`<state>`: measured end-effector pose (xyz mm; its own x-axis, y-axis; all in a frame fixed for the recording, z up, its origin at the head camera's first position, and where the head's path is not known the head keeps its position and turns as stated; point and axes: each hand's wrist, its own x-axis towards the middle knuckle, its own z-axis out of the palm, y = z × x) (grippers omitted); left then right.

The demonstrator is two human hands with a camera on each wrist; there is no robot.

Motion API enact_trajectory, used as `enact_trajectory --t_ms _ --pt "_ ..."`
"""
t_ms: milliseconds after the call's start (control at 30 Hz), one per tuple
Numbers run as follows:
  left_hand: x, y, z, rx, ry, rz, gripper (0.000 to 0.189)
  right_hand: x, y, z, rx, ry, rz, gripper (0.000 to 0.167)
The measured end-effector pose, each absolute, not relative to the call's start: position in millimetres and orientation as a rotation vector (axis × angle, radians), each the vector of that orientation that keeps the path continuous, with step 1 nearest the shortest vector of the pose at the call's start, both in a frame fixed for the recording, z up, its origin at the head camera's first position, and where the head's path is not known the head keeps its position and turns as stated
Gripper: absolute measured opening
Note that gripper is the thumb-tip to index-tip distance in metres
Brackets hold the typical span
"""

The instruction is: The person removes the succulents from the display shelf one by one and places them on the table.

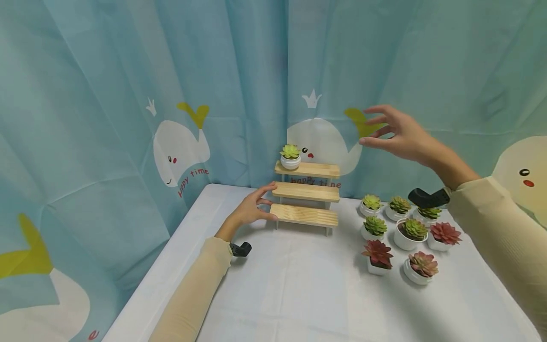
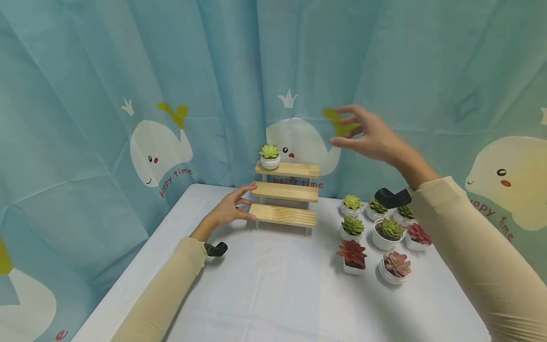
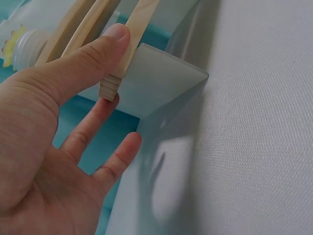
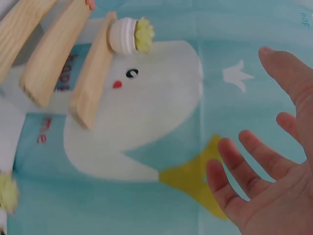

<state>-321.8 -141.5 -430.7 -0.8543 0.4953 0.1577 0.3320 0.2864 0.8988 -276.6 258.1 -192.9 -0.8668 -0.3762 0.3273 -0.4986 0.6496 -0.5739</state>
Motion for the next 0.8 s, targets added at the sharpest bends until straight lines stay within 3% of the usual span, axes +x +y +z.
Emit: enact_trajectory --t_ms 267,800 --pt "-320.3 -140.2 -429.8 0.775 2.410 1.601 0.094 -303.9 220.1 -215.5 0.695 -2.714 1.156 0.084" --pt "-319.0 -143.2 -429.8 0.780 2.408 1.601 0.095 -343.6 149.1 -274.5 0.543 -2.614 1.431 0.085"
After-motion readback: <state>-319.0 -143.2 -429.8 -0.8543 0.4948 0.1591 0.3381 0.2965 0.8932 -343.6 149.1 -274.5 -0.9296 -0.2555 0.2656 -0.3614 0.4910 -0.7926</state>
